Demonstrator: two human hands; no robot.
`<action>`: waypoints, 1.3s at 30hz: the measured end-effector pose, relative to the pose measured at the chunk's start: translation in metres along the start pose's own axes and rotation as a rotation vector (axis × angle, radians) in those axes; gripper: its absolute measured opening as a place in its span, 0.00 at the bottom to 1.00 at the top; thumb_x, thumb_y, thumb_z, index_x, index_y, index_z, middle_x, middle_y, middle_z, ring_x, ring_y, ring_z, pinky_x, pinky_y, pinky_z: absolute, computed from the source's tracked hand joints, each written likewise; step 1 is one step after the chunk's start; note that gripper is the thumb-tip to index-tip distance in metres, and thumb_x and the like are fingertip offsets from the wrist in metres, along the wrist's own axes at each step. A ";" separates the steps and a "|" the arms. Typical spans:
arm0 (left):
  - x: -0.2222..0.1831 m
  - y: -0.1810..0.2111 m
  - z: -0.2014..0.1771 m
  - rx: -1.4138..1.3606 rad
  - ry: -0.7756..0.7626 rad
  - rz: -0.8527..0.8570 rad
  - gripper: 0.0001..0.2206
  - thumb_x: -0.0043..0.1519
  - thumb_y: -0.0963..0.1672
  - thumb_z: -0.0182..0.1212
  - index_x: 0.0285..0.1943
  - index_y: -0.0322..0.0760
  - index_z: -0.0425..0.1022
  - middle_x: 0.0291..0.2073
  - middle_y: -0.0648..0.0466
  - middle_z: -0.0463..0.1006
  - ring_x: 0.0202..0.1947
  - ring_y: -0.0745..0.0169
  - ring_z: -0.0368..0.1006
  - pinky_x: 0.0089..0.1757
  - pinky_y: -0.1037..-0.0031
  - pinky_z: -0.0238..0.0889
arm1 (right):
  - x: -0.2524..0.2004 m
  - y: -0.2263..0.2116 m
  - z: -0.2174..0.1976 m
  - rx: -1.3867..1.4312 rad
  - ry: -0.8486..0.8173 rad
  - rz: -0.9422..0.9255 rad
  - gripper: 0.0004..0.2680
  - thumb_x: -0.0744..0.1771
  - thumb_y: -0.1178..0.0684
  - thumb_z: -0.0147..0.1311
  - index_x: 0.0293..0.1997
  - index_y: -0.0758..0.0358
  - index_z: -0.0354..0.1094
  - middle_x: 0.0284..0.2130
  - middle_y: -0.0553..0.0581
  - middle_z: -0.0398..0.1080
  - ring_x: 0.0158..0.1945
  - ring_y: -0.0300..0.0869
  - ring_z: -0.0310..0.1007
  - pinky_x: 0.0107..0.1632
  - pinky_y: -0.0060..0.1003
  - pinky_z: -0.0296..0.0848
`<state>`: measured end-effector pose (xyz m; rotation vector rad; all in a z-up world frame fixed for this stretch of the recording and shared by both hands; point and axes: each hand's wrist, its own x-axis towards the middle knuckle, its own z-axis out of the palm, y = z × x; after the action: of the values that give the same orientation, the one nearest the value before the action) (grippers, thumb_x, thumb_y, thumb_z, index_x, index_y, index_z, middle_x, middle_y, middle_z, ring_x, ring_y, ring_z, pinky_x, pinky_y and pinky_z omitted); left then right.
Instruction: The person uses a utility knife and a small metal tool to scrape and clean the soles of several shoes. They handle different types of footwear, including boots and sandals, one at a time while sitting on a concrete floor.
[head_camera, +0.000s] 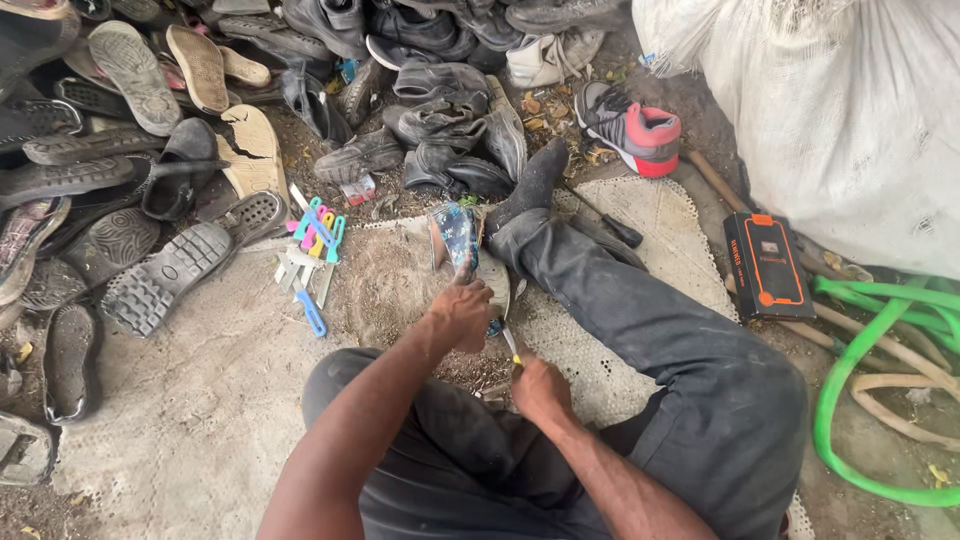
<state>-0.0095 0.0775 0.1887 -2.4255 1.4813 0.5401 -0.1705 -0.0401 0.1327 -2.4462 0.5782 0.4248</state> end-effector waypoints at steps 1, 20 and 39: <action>0.001 0.001 0.006 0.068 0.028 0.009 0.14 0.52 0.42 0.53 0.45 0.44 0.78 0.45 0.50 0.74 0.58 0.54 0.68 0.65 0.41 0.24 | 0.003 -0.002 0.001 0.057 -0.011 0.055 0.21 0.67 0.51 0.48 0.70 0.48 0.59 0.32 0.69 0.77 0.39 0.61 0.79 0.44 0.55 0.75; 0.037 0.013 0.073 -0.143 0.491 -0.003 0.08 0.62 0.43 0.54 0.40 0.41 0.80 0.39 0.54 0.76 0.47 0.60 0.71 0.52 0.64 0.58 | 0.021 -0.019 -0.015 -0.158 0.062 -0.047 0.16 0.66 0.57 0.47 0.61 0.67 0.62 0.30 0.73 0.76 0.38 0.64 0.79 0.43 0.58 0.74; 0.020 0.008 0.067 -0.557 0.565 -0.124 0.11 0.54 0.47 0.71 0.33 0.34 0.78 0.37 0.48 0.77 0.47 0.47 0.73 0.54 0.57 0.61 | -0.008 0.003 0.013 0.160 0.095 -0.007 0.11 0.67 0.54 0.50 0.53 0.64 0.69 0.36 0.71 0.76 0.43 0.64 0.77 0.45 0.56 0.73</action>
<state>-0.0201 0.0844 0.1190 -3.2903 1.4996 0.2683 -0.1810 -0.0322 0.1243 -2.3235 0.6191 0.2504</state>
